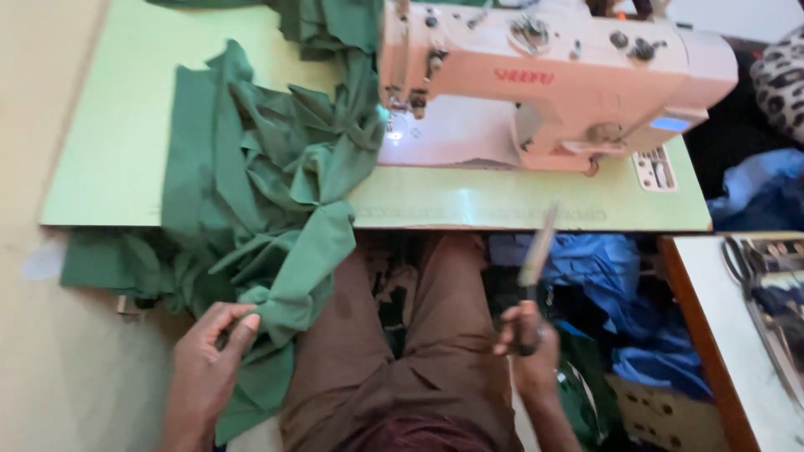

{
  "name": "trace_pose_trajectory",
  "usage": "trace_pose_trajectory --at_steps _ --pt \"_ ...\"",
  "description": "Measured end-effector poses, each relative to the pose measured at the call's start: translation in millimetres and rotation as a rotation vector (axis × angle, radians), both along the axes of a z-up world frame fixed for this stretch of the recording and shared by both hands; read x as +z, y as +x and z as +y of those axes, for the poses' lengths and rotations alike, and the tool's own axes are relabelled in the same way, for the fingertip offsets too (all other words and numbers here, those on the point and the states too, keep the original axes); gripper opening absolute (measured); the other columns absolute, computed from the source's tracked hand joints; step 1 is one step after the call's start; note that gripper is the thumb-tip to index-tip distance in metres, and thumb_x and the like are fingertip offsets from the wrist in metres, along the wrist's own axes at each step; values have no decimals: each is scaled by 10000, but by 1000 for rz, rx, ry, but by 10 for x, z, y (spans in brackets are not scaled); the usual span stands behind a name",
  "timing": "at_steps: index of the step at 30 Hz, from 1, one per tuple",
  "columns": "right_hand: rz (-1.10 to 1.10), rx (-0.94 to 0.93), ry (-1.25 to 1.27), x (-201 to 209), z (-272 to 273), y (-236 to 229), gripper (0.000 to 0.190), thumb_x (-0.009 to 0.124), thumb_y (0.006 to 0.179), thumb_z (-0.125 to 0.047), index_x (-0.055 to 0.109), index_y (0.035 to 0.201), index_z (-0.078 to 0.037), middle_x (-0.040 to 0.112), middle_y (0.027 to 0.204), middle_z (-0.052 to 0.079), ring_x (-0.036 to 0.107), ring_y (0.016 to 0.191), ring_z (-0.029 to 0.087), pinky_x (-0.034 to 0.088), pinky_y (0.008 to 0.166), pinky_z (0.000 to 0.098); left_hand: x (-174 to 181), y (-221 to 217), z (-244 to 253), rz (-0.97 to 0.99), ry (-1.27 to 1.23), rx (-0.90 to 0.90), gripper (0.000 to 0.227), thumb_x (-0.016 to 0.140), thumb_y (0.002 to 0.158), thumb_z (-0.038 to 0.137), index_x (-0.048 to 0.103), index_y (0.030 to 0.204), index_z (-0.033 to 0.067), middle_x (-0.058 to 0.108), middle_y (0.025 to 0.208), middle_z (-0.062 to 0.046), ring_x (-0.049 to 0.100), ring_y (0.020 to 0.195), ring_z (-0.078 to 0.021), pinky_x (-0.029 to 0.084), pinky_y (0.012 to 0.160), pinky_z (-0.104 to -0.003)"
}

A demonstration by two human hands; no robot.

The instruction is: Cutting green fabric with tailor scissors in a sewing workshop.

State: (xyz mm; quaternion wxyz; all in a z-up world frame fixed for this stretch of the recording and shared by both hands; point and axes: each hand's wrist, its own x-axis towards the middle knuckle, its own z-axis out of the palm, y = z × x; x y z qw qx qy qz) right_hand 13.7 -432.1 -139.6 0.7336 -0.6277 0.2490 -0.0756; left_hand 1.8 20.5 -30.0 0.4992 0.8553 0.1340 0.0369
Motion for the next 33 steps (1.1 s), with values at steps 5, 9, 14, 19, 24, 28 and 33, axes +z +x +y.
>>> trace_pose_trajectory --at_steps 5,9,14,19,24,28,33 --pt "-185 -110 -66 711 -604 518 506 644 991 -604 608 899 -108 517 591 17 500 480 146 416 536 273 16 9 -1 116 74 5 251 690 927 333 783 955 101 732 952 17 681 965 -117 484 835 -301" --pt "213 -160 -543 1379 -1274 1076 599 521 1119 -685 676 951 -131 667 733 41 625 705 161 473 730 298 59 87 -49 226 96 18 253 713 919 320 831 1042 132 744 966 2 700 979 -137 503 813 -338" --pt "113 113 -567 1262 -2644 1962 511 524 1141 -576 561 898 -129 553 735 28 508 634 154 376 618 321 -51 65 11 204 155 -16 294 671 936 387 819 1030 152 724 999 -7 695 1019 -182 508 860 -381" --pt "277 136 -469 1230 -3504 2746 587 661 1062 -601 601 970 -24 552 648 80 544 536 158 423 486 257 92 83 -39 339 92 -6 309 635 965 397 802 1059 155 694 1027 -13 663 980 -209 500 866 -474" --pt "375 121 -586 1726 -3283 3048 497 704 1060 -515 634 890 -53 575 681 58 544 539 160 458 495 267 144 101 -43 302 66 8 265 712 926 328 821 943 87 738 1042 19 677 1016 -151 494 853 -364" --pt "332 83 -639 1817 -3267 3232 442 697 1078 -451 635 983 -24 601 852 80 548 634 165 492 557 307 90 128 -18 429 65 78 289 695 950 392 841 1061 168 745 961 0 550 801 -181 405 749 -406" --pt "-142 -141 -214 1594 -2700 2781 185 703 1027 -395 604 1038 -239 542 771 -52 507 594 24 447 501 201 25 28 44 325 109 36 333 612 921 474 805 1044 232 807 980 34 696 944 -127 492 812 -327"
